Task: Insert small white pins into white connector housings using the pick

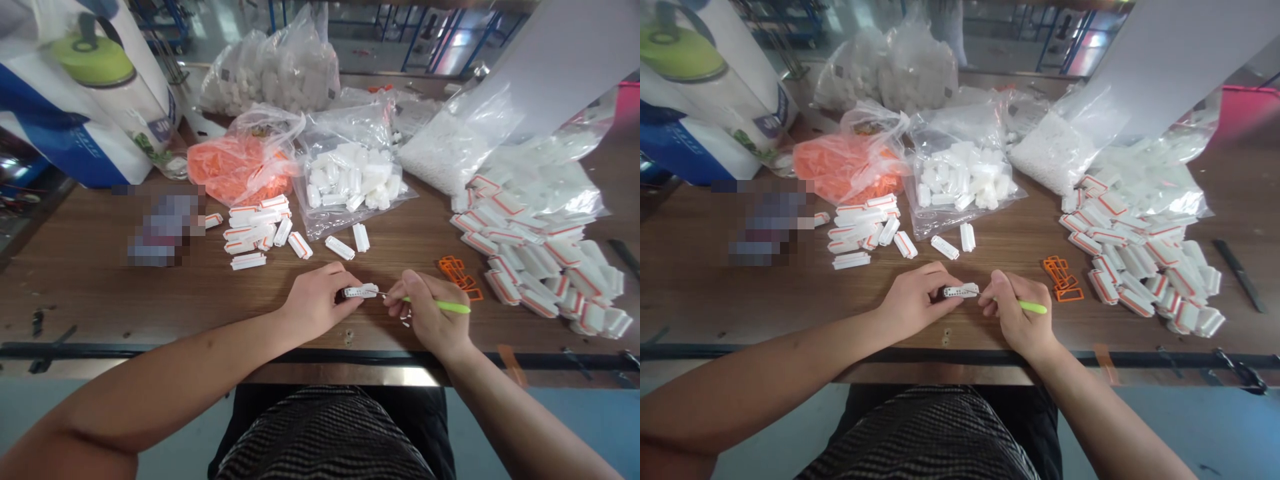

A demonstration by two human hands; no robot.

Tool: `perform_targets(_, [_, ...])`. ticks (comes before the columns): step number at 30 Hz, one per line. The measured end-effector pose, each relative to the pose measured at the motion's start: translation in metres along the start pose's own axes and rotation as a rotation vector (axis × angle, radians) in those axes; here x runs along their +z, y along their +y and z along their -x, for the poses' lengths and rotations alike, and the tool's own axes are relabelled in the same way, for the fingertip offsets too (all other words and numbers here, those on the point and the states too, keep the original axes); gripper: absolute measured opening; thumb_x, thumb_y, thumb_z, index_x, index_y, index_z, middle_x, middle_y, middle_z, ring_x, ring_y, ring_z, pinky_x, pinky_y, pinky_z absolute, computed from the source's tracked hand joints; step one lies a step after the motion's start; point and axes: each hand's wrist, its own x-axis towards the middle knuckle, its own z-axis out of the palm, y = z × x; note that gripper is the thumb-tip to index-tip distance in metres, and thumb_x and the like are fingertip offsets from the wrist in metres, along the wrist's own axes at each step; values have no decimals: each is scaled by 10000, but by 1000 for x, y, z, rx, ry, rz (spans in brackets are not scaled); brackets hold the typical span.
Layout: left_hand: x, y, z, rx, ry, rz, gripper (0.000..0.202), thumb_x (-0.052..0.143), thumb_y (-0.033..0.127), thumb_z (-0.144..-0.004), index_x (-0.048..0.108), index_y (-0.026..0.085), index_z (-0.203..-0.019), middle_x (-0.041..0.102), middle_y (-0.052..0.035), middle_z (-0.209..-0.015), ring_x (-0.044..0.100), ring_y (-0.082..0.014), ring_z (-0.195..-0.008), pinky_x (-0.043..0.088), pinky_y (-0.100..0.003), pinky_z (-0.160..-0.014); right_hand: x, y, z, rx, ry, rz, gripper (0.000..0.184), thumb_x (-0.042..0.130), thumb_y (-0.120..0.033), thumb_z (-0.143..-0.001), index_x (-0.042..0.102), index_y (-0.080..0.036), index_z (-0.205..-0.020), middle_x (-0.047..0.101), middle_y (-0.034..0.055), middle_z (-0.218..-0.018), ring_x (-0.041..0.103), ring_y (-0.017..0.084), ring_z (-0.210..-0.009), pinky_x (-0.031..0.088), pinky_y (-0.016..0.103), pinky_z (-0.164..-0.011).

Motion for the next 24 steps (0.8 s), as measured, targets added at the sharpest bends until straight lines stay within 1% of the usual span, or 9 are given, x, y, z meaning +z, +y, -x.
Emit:
perform_targets(8, [-1, -1, 1, 17, 1, 3, 142, 661, 286, -865, 711, 216, -978, 618, 10, -821, 534, -100, -644, 422, -231, -596, 2, -2, -4, -16, -43, 82, 471, 460, -353, -975, 643, -189, -573, 645, -3, -536, 576, 79, -410, 446, 198, -426])
perform_targets(11, [-1, 0, 1, 11, 4, 7, 139, 670, 275, -857, 710, 209, -973, 621, 9, -825, 533, -99, -642, 425, -232, -599, 2, -2, -5, -1, -64, 64, 474, 460, -354, -974, 641, -185, -570, 641, -4, -530, 583, 82, -413, 455, 200, -435])
perform_targets(13, [-1, 0, 1, 9, -5, -1, 142, 669, 266, -857, 710, 210, -980, 622, 9, -826, 535, -100, -648, 426, -233, -601, 1, -1, -4, 11, -52, 32, 480, 462, -362, -974, 646, -184, -568, 644, 0, -537, 586, 83, -414, 458, 203, -434])
perform_targets(18, [-2, 0, 1, 12, -4, -5, 151, 652, 282, -868, 706, 211, -989, 626, -1, -839, 547, -110, -669, 443, -239, -618, -1, 0, -2, 18, 38, -9, 498, 461, -382, -974, 662, -185, -563, 653, 14, -553, 577, 85, -410, 441, 202, -404])
perform_targets(24, [-2, -1, 1, 18, -6, 4, 154, 648, 282, -871, 712, 216, -995, 622, -2, -831, 542, -111, -663, 436, -242, -613, 2, -2, -6, 28, 9, -4, 504, 453, -405, -967, 653, -187, -560, 651, 14, -536, 570, 87, -390, 432, 202, -383])
